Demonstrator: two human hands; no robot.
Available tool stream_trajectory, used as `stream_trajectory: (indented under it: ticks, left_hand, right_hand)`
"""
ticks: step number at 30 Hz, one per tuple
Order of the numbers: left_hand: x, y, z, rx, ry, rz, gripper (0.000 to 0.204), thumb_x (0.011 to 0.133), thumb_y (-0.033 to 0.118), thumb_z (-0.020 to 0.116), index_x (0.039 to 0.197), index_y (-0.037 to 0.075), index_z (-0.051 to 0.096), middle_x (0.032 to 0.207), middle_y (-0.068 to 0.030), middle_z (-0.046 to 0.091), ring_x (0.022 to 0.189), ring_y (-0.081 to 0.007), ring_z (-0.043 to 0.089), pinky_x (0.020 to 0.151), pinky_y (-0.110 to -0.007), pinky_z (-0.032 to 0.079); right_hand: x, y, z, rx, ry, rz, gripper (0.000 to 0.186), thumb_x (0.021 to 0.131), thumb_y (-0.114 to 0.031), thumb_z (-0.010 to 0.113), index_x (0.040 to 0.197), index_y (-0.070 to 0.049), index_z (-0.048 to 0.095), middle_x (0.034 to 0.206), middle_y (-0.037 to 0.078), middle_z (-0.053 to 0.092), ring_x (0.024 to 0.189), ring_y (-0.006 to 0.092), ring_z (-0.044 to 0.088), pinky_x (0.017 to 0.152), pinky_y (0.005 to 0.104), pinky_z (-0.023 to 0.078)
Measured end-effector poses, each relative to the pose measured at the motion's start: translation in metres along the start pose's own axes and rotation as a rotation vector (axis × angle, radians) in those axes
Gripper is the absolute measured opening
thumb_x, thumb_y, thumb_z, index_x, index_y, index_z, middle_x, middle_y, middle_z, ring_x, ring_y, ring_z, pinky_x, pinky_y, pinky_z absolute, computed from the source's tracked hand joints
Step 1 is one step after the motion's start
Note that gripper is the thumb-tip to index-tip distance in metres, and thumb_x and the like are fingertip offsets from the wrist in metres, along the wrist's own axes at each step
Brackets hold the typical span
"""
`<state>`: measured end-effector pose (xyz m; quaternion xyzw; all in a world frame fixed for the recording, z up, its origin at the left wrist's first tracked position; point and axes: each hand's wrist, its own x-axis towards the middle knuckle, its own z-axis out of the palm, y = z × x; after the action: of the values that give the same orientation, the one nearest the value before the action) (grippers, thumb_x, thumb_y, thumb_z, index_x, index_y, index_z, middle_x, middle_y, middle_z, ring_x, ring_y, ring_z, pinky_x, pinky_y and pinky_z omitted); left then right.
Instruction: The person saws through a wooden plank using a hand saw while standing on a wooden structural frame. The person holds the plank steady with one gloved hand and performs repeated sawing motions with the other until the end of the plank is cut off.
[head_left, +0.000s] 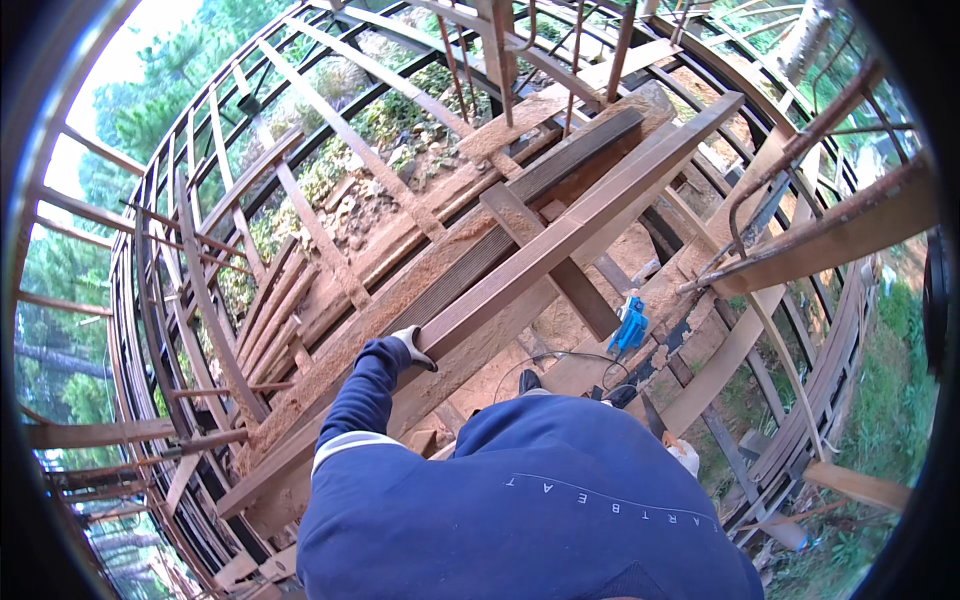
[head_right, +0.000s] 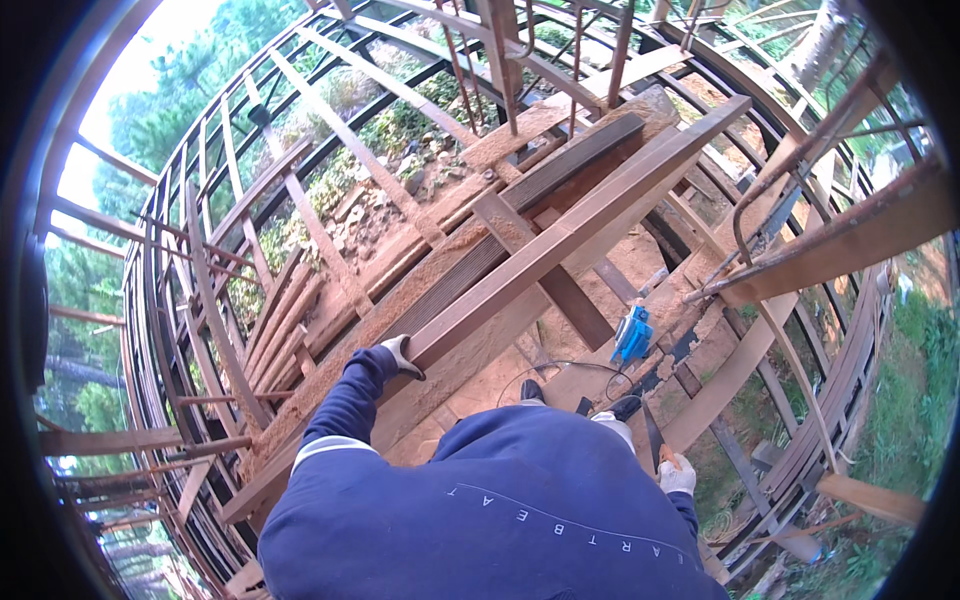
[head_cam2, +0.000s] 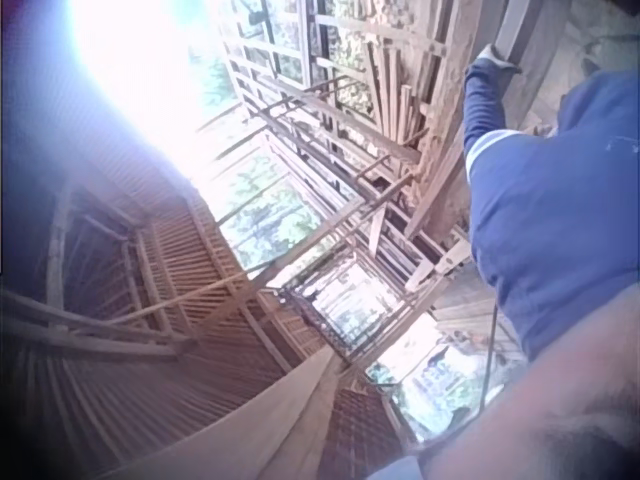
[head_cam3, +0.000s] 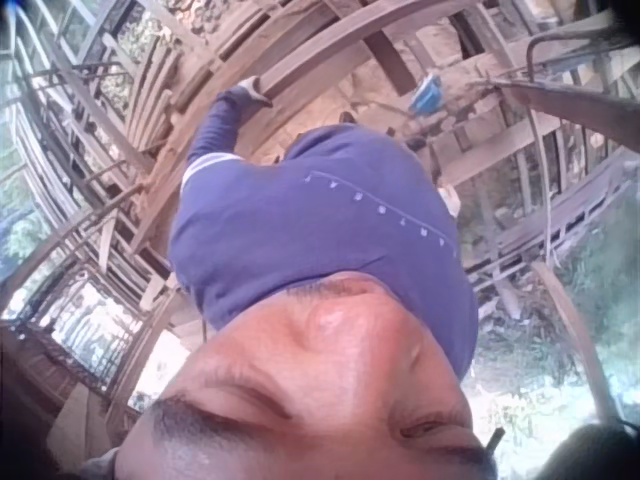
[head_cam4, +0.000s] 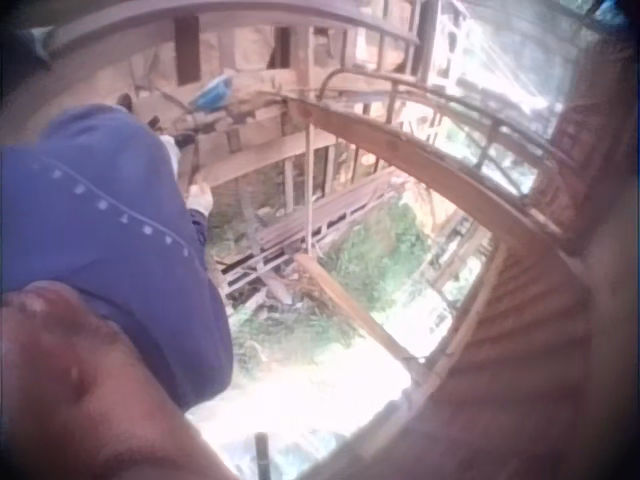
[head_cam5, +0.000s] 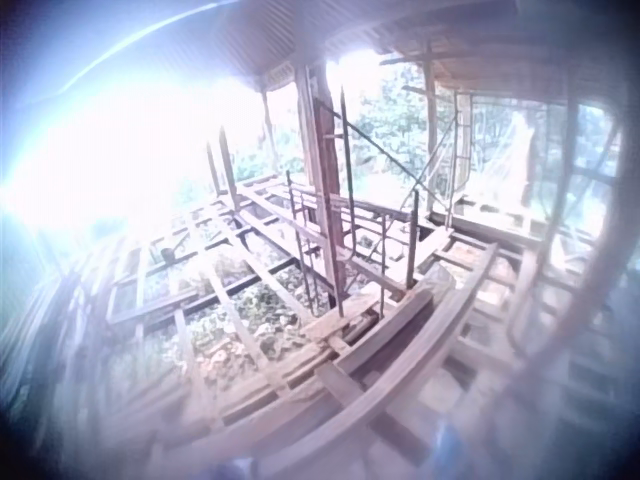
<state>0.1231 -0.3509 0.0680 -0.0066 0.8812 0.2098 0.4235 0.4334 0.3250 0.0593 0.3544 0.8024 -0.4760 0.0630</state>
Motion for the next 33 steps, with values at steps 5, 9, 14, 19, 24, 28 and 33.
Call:
stream_trajectory:
  ticks: [5, 9, 14, 19, 24, 28, 33]
  left_hand:
    - [0.010, -0.023, 0.004, -0.021, 0.026, 0.037, 0.114, 0.051, 0.062, 0.097, 0.140, 0.003, 0.057, 0.132, -0.0232, 0.067, 0.124, -0.0372, 0.063, 0.106, -0.041, 0.048]
    - [0.013, -0.019, -0.004, -0.067, -0.075, 0.049, 0.108, 0.052, 0.061, 0.097, 0.137, 0.005, 0.061, 0.125, -0.0211, 0.069, 0.118, -0.0351, 0.066, 0.100, -0.039, 0.051]
    - [0.029, -0.022, -0.010, -0.176, -0.250, -0.060, 0.098, 0.061, 0.049, 0.096, 0.140, 0.005, 0.060, 0.128, -0.0168, 0.069, 0.118, -0.0313, 0.064, 0.100, -0.042, 0.049]
    - [0.053, -0.068, 0.011, -0.236, -0.150, 0.083, 0.097, 0.070, 0.051, 0.089, 0.150, 0.008, 0.054, 0.140, -0.0170, 0.065, 0.132, -0.0318, 0.057, 0.110, -0.040, 0.043]
    - [0.053, -0.058, 0.007, -0.321, -0.152, 0.162, 0.113, 0.072, 0.062, 0.085, 0.159, 0.006, 0.041, 0.159, -0.0183, 0.048, 0.150, -0.0318, 0.041, 0.123, -0.040, 0.032]
    - [0.019, -0.020, 0.000, -0.241, 0.038, 0.090, 0.111, 0.068, 0.061, 0.089, 0.156, 0.008, 0.047, 0.151, -0.0190, 0.056, 0.142, -0.0327, 0.051, 0.119, -0.040, 0.039]
    - [0.035, 0.024, 0.008, -0.049, 0.315, 0.065, 0.119, 0.065, 0.070, 0.086, 0.157, 0.009, 0.044, 0.154, -0.0202, 0.053, 0.142, -0.0362, 0.050, 0.120, -0.043, 0.040]
  right_hand:
    - [0.025, 0.083, 0.007, -0.300, 0.022, 0.052, 0.026, 0.092, -0.026, 0.070, 0.083, -0.002, 0.074, 0.070, 0.007, 0.068, 0.068, 0.0212, 0.065, 0.066, 0.0362, 0.049]
    - [0.022, 0.069, -0.004, -0.258, 0.008, 0.124, 0.025, 0.091, -0.026, 0.069, 0.084, -0.003, 0.075, 0.071, 0.007, 0.068, 0.068, 0.0205, 0.065, 0.066, 0.0354, 0.049]
    - [0.017, 0.034, -0.005, -0.093, 0.019, 0.044, 0.024, 0.086, -0.025, 0.067, 0.091, -0.003, 0.074, 0.075, 0.007, 0.070, 0.069, 0.0198, 0.066, 0.068, 0.0353, 0.052]
    - [0.024, 0.010, 0.005, -0.098, -0.009, -0.103, 0.024, 0.085, -0.024, 0.065, 0.093, -0.002, 0.072, 0.077, 0.007, 0.070, 0.069, 0.0195, 0.067, 0.066, 0.0354, 0.053]
    - [0.030, 0.019, 0.001, -0.076, -0.011, -0.109, 0.021, 0.089, -0.021, 0.062, 0.093, -0.003, 0.072, 0.073, 0.007, 0.067, 0.061, 0.0184, 0.065, 0.057, 0.0367, 0.052]
    - [0.018, -0.038, 0.005, 0.017, 0.017, 0.048, 0.024, 0.092, -0.015, 0.059, 0.110, -0.005, 0.070, 0.070, 0.006, 0.063, 0.050, 0.0179, 0.060, 0.047, 0.0357, 0.050]
    - [0.008, -0.130, 0.003, 0.300, 0.076, 0.051, 0.054, 0.089, -0.004, 0.056, 0.143, -0.003, 0.055, 0.073, 0.005, 0.061, 0.049, 0.0133, 0.056, 0.044, 0.0288, 0.049]
